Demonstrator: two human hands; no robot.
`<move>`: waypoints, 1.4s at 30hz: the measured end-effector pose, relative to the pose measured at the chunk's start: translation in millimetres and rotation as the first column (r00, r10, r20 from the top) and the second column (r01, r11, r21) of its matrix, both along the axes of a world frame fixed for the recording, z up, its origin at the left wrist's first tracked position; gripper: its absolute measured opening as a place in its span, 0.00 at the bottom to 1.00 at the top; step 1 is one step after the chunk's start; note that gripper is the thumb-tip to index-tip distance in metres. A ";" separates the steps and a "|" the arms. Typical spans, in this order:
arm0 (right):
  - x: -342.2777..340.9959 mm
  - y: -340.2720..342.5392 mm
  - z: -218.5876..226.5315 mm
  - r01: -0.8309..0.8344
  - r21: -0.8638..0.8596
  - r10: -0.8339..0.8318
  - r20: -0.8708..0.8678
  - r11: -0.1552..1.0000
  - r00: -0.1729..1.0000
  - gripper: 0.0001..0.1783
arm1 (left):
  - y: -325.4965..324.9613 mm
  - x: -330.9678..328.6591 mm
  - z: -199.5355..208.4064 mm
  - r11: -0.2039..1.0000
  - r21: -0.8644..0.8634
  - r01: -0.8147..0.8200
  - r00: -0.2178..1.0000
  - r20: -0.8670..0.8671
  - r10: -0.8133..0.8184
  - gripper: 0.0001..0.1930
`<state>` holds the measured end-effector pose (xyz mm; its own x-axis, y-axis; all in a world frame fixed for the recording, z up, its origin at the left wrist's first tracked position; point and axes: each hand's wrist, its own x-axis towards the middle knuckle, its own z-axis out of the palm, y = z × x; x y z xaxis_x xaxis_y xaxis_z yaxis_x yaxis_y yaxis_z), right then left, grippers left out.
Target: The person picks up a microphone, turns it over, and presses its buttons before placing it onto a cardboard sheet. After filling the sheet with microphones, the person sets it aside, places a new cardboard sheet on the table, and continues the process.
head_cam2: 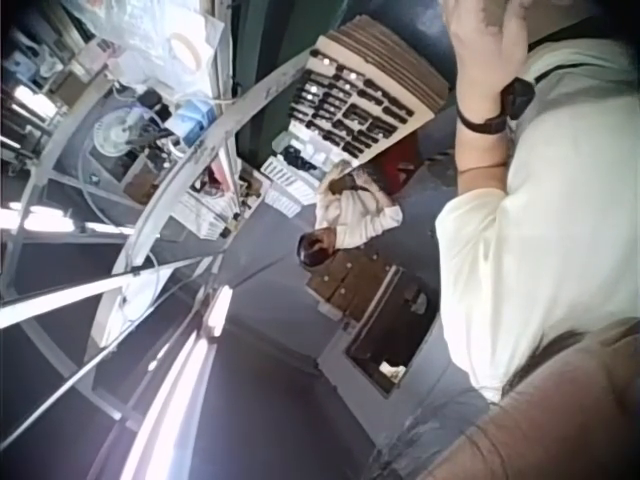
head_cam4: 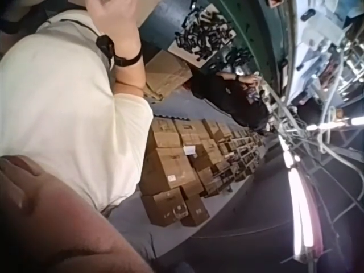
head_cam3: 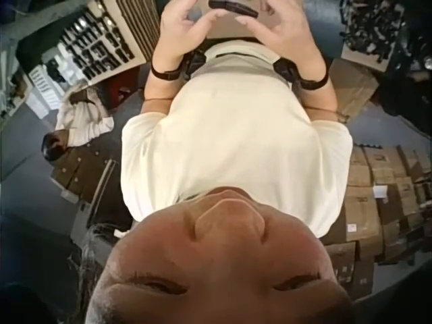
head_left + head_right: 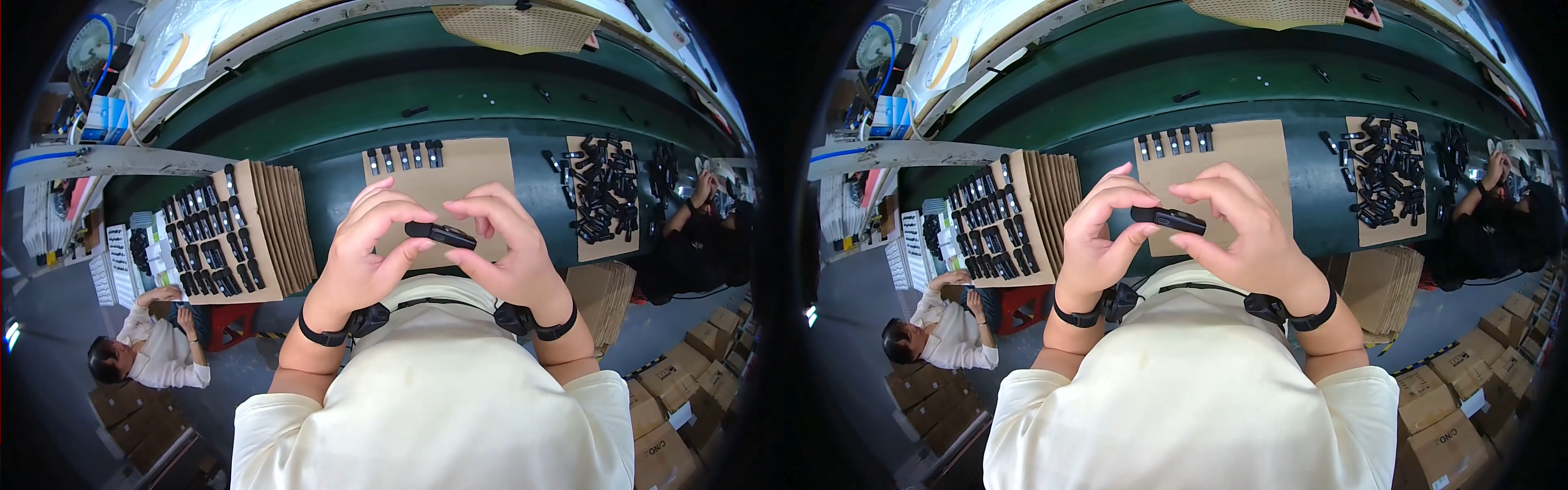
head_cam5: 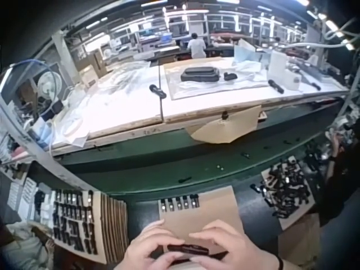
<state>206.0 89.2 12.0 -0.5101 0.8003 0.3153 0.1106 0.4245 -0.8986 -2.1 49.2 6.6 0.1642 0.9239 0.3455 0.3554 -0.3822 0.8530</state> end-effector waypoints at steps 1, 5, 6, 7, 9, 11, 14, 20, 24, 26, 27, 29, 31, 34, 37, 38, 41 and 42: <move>1.7 1.3 -0.8 -0.021 -0.062 0.023 0.029 0.998 0.999 0.16 | 1.6 -0.7 -1.1 1.000 0.009 0.002 1.000 -0.024 -0.002 0.14; 2.7 6.5 -9.5 -0.070 -0.194 0.089 0.086 0.979 0.992 0.15 | 9.3 -1.5 -6.0 0.998 0.039 0.054 0.992 -0.117 -0.049 0.14; 2.3 8.3 -13.9 -0.086 -0.228 0.111 0.099 0.970 0.989 0.15 | 11.2 -1.3 -7.2 0.998 0.038 0.053 0.992 -0.116 -0.048 0.14; 2.0 10.8 -19.6 -0.087 -0.229 0.112 0.099 0.970 0.989 0.15 | 13.1 -0.9 -8.4 0.999 0.033 0.037 0.988 -0.151 -0.032 0.14; 3.1 16.7 -36.3 -0.062 -0.425 0.110 0.091 0.903 0.990 0.13 | 18.0 -0.4 -11.6 1.000 0.023 0.010 0.976 -0.216 -0.005 0.14; 4.4 27.7 -59.9 -0.048 -0.519 0.108 0.087 0.854 0.990 0.12 | 23.2 -6.9 -22.7 0.999 0.029 -0.044 0.967 -0.251 0.050 0.13; 8.9 62.6 -120.7 0.097 -0.570 0.041 0.225 0.816 0.974 0.09 | 29.7 -24.8 -46.7 0.986 0.053 -0.156 0.932 -0.323 0.165 0.13; 7.8 117.2 -211.5 0.461 -0.233 -0.184 0.696 0.856 0.694 0.15 | 38.8 -68.1 -104.5 0.923 -0.067 -0.379 0.863 -0.385 0.326 0.09; -11.4 128.3 -231.9 0.466 -0.213 -0.116 0.805 0.859 0.581 0.16 | 37.9 -92.4 -153.6 0.869 -0.124 -0.480 0.807 -0.450 0.382 0.08; -21.0 131.1 -237.1 0.477 -0.202 -0.109 0.830 0.855 0.547 0.17 | 38.9 -96.7 -169.1 0.847 -0.150 -0.510 0.793 -0.462 0.397 0.07; -24.9 131.8 -239.5 0.489 -0.186 -0.108 0.852 0.852 0.512 0.17 | 39.6 -98.9 -177.0 0.843 -0.149 -0.517 0.789 -0.466 0.401 0.07; -26.6 134.4 -247.3 0.502 -0.170 -0.104 0.875 0.848 0.473 0.18 | 45.1 -101.6 -189.4 0.836 -0.146 -0.529 0.780 -0.473 0.411 0.06; -26.2 135.9 -258.7 0.486 -0.157 -0.091 0.889 0.860 0.448 0.20 | 53.6 -105.0 -200.5 0.833 -0.142 -0.535 0.779 -0.465 0.421 0.06; -26.9 136.6 -260.7 0.487 -0.155 -0.079 0.901 0.860 0.427 0.20 | 71.0 -112.3 -220.8 0.825 -0.133 -0.550 0.774 -0.453 0.443 0.06; -26.6 128.8 -251.4 0.504 -0.160 -0.075 0.908 0.849 0.413 0.20 | 96.2 -121.2 -239.6 0.819 -0.146 -0.555 0.782 -0.428 0.454 0.07; -20.0 125.4 -251.4 0.491 -0.127 -0.128 0.882 0.862 0.454 0.19 | 107.2 -122.0 -244.7 0.821 -0.151 -0.551 0.786 -0.425 0.449 0.07; 1.4 113.1 -246.5 0.470 -0.061 -0.225 0.818 0.881 0.529 0.16 | 139.4 -124.9 -259.8 0.814 -0.217 -0.539 0.798 -0.439 0.412 0.09; 8.9 108.5 -242.3 0.475 -0.072 -0.228 0.809 0.877 0.542 0.16 | 149.5 -126.8 -264.8 0.814 -0.222 -0.538 0.800 -0.439 0.409 0.09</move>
